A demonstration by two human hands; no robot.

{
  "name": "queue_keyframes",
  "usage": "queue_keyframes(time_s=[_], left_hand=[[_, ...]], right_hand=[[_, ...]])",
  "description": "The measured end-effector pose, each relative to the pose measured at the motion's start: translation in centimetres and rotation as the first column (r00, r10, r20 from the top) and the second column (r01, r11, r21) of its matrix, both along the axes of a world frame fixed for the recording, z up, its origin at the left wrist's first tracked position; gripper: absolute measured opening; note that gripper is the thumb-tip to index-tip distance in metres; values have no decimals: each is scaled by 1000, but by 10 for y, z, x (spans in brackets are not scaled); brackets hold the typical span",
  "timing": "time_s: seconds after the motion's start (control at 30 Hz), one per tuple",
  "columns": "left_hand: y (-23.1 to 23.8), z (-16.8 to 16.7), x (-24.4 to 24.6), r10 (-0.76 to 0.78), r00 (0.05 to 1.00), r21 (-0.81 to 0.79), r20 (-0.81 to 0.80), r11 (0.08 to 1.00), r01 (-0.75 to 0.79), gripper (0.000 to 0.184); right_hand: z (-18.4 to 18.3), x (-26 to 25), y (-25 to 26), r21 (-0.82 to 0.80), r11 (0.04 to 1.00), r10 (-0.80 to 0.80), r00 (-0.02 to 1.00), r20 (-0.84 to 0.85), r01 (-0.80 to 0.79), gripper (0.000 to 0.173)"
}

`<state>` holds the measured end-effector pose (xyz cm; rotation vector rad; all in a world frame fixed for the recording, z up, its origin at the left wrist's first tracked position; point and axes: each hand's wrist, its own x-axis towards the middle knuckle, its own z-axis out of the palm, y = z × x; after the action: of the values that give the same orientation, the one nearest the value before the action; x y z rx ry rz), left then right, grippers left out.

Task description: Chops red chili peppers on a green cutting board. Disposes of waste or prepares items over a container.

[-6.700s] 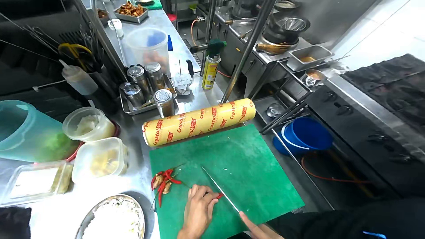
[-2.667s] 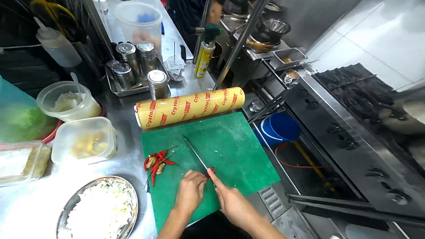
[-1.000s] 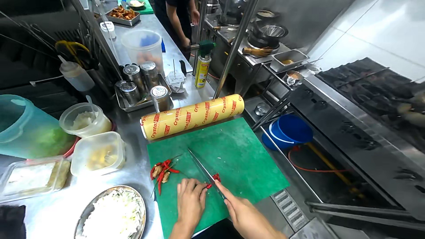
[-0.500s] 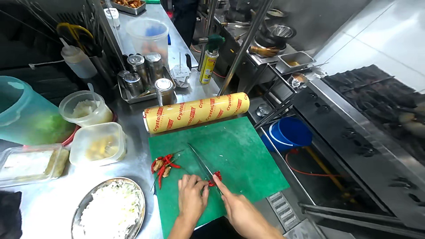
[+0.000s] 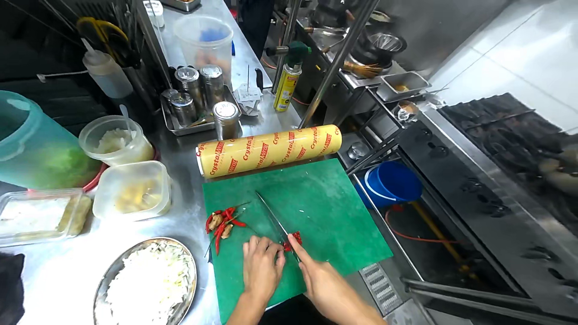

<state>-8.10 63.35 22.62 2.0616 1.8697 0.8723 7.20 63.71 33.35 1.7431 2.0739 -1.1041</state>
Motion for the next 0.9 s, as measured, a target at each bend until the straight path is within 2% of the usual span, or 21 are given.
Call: queue_keyframes(time_s=[0.1, 0.23, 0.4, 0.57, 0.73, 0.9], left_hand=[[-2, 1, 1, 1, 1000, -21, 4, 1000, -1, 13], [-1, 0, 2, 7, 1000, -5, -8, 1000, -7, 13], [-3, -1, 1, 12, 1000, -10, -7, 1000, -12, 12], [-5, -2, 2, 17, 1000, 3, -8, 1000, -17, 12], [-5, 0, 2, 8, 1000, -32, -14, 999, -8, 12], [-4, 4, 3, 2, 999, -38, -36, 999, -3, 11]], right_hand=[[-19, -2, -8, 86, 996, -3, 1000, -23, 4, 63], [4, -4, 4, -24, 1000, 13, 1000, 9, -13, 61], [-18, -5, -4, 55, 998, -4, 999, -34, 6, 61], [6, -7, 1, -37, 999, 0, 1000, -16, -1, 61], [-20, -10, -10, 53, 998, -14, 1000, -23, 15, 62], [-19, 11, 5, -9, 1000, 6, 992, -122, -7, 59]])
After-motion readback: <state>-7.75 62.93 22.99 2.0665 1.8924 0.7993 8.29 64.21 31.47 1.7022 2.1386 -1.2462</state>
